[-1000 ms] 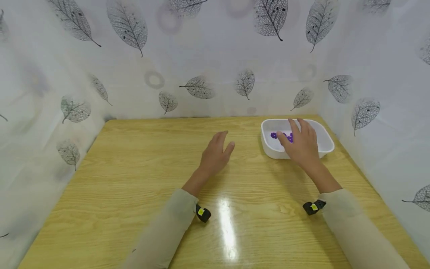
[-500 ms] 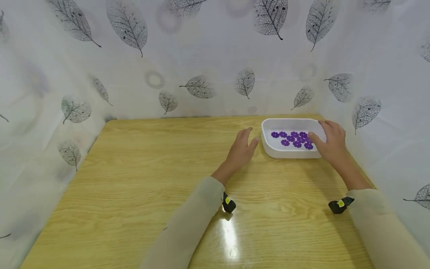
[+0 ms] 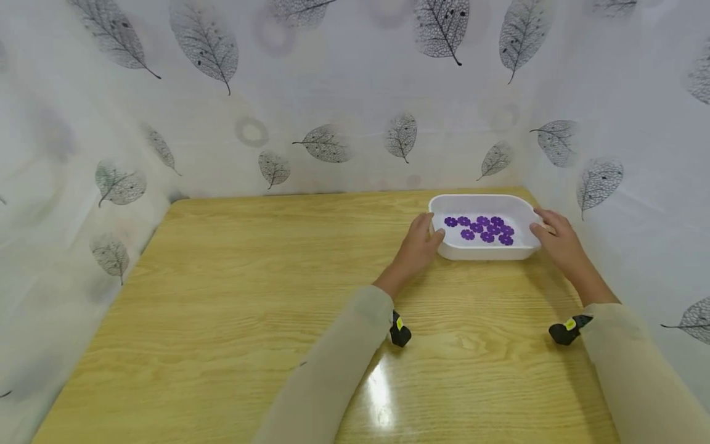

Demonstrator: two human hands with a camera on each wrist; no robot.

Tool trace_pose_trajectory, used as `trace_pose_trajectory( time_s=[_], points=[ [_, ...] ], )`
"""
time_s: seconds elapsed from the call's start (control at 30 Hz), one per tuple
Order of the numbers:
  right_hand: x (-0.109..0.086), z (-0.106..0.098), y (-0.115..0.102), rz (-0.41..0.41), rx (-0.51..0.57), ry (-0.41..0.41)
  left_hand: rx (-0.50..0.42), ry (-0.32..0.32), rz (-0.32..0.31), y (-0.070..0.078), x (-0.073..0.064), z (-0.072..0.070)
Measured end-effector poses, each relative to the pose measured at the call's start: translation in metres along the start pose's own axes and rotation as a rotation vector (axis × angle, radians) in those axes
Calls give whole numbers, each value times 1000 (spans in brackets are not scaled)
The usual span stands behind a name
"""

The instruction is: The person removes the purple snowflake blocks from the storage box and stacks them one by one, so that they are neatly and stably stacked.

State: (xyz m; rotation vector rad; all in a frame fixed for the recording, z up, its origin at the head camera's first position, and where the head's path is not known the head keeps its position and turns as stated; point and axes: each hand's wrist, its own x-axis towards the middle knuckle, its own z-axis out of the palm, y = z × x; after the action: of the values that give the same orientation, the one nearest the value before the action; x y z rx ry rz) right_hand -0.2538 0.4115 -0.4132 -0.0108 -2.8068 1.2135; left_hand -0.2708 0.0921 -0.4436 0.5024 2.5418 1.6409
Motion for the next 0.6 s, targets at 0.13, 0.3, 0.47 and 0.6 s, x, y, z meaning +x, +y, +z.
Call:
trace_pose_trajectory(
  time_s=[0.13,0.3,0.47,0.6],
  points=[
    [-2,-4,14,67,-28,-15,34,-2,-3,1,2,6],
    [-3,-7,20,45,-59,20,66,-9,-17,1,3,10],
    [-6,-4,22,3,-29,45,72,3,-26,0,4,10],
    [-8,-2,22,0,5,48,64,4,-16,-2,5,12]
  ],
)
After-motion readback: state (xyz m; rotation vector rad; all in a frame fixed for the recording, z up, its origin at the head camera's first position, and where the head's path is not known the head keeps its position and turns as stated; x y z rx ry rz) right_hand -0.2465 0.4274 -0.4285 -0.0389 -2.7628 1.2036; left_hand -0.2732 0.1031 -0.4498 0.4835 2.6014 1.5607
